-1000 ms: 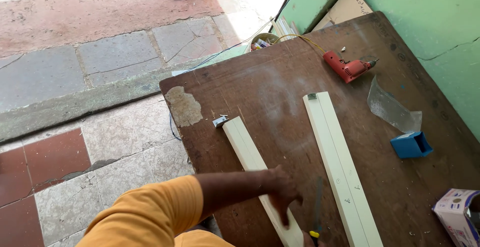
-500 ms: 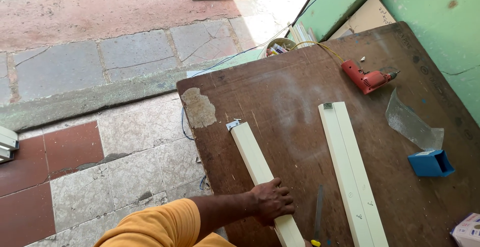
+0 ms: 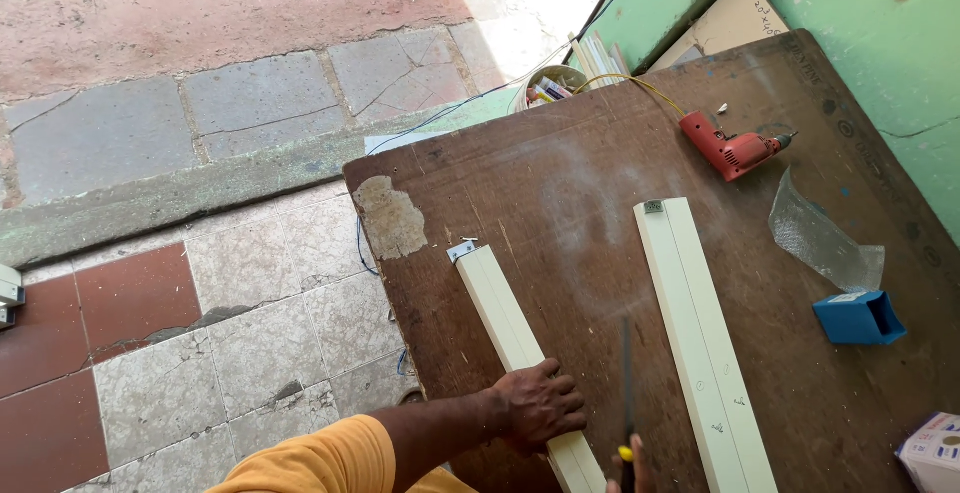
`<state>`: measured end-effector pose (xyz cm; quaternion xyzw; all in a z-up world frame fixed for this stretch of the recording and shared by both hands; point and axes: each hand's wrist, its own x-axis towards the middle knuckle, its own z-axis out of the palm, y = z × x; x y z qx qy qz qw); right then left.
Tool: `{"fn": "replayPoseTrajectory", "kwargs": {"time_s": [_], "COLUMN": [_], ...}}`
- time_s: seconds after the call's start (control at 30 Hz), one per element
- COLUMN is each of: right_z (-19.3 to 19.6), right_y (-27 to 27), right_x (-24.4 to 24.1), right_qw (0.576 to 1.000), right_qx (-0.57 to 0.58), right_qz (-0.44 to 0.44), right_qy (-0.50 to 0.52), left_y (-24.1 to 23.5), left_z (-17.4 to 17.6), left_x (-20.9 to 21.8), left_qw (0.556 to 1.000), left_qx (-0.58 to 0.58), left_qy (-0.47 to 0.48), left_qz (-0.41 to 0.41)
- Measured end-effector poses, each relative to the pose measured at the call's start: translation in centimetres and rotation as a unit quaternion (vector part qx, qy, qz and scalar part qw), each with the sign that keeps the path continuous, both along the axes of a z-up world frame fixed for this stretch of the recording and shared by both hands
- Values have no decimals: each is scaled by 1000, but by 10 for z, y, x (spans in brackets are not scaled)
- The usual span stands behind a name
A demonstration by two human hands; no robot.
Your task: The person uses a square and a pen to mark lines on a piece of white trim, then files the end of the trim. They repeat this process by marking and filing a second piece of trim.
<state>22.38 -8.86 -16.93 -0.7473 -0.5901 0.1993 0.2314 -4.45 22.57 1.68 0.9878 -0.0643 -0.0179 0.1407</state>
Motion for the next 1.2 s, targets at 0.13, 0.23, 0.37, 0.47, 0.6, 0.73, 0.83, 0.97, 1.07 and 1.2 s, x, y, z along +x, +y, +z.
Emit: {"fn": "replayPoseTrajectory", "kwargs": {"time_s": [0.13, 0.23, 0.37, 0.47, 0.6, 0.73, 0.83, 0.97, 1.07, 1.2], "right_z": [226, 265, 263, 240, 244, 271, 273, 263, 252, 286], "right_y": [159, 219, 274, 329, 348, 322, 342, 376, 322, 191], "right_x": [-127, -158, -173, -178, -179, -196, -201, -185, -145, -134], "right_qw": [1000, 998, 982, 967, 972, 968, 962, 980, 985, 924], "right_qx": [-14, -34, -83, -104, -13, -144, -137, -70, 165, 92], "right_qz": [0, 24, 96, 96, 66, 95, 94, 25, -3, -308], "right_qy": [-7, -42, -142, -213, -226, -183, -215, -186, -56, 209], "left_y": [-3, -3, -3, -11, -9, 3, -9, -9, -2, 2], "left_z": [-4, -15, -35, -46, -27, -29, -35, -26, 4, 7], "left_x": [3, 5, 5, 9, 7, 10, 8, 9, -5, -2], "left_qw": [999, 995, 999, 995, 994, 994, 996, 997, 998, 997], "left_qx": [34, 55, -15, -88, -83, -48, -49, -10, -11, -40], "left_qy": [40, 74, 51, 19, -48, -87, -57, -74, -55, 57], "left_qz": [-14, -26, 5, 34, 43, 46, 44, 31, 27, -43]}}
